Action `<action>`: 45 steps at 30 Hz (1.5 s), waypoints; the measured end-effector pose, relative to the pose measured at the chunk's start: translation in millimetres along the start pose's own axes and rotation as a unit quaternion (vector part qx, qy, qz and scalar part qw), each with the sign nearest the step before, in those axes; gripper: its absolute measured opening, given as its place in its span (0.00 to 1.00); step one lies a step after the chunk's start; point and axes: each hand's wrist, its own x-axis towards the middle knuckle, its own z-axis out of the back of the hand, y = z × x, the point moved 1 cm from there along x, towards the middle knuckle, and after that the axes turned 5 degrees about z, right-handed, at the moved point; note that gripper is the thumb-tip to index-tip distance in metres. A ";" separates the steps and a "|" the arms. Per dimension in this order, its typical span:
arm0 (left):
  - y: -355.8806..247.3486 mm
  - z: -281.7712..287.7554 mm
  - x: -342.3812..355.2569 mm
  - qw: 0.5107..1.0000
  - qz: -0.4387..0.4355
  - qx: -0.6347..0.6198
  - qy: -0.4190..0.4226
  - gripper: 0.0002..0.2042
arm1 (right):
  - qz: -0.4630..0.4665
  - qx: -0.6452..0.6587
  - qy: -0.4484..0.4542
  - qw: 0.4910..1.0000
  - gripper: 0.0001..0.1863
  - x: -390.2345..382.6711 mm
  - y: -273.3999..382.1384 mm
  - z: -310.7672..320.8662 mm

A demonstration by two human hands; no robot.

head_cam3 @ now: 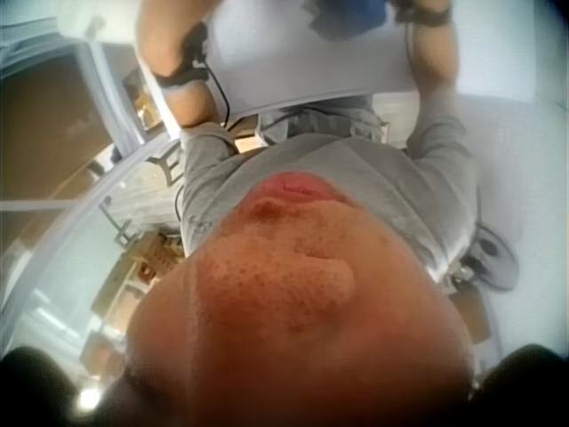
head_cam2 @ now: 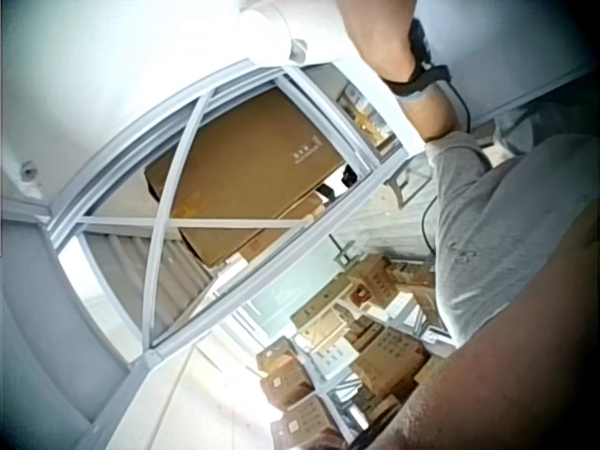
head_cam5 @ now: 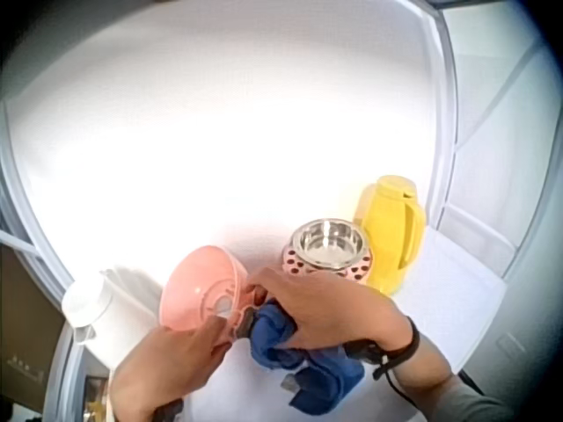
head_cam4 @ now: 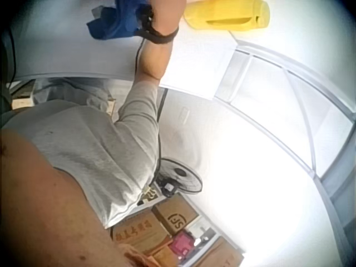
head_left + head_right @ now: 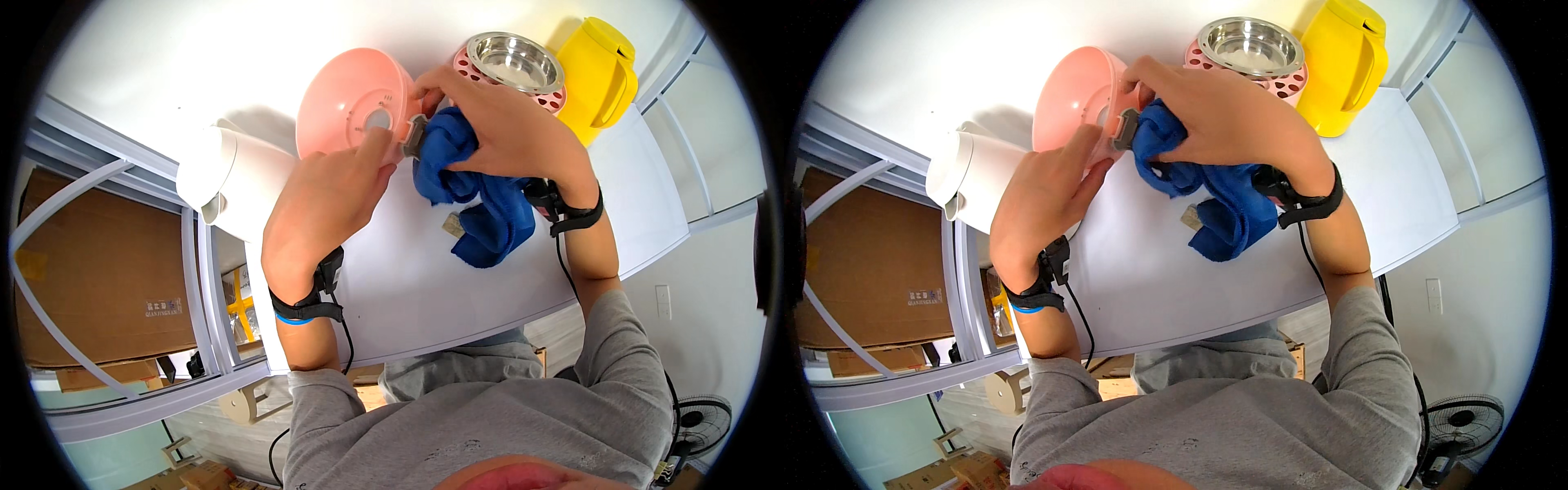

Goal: The person disassembles a pink pet feeder, wipes the lid and inner metal bowl with a blue cloth, and reassembles the unit on a white countertop.

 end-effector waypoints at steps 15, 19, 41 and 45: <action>0.0 0.2 0.4 0.999 0.009 0.013 0.041 0.11 | 0.075 -0.134 -0.040 0.987 0.15 4.4 2.0 5.7; 1.0 -1.9 0.7 0.999 0.008 0.009 0.038 0.11 | 0.066 -0.126 -0.038 0.989 0.13 2.5 -1.1 7.0; 1.4 8.7 -0.8 0.998 0.052 0.017 -0.021 0.14 | 0.018 -0.020 0.041 0.999 0.34 -2.0 -1.2 4.8; 0.9 11.1 -0.7 0.998 0.063 0.013 -0.020 0.14 | 0.054 -0.017 0.017 0.998 0.31 1.7 3.9 5.0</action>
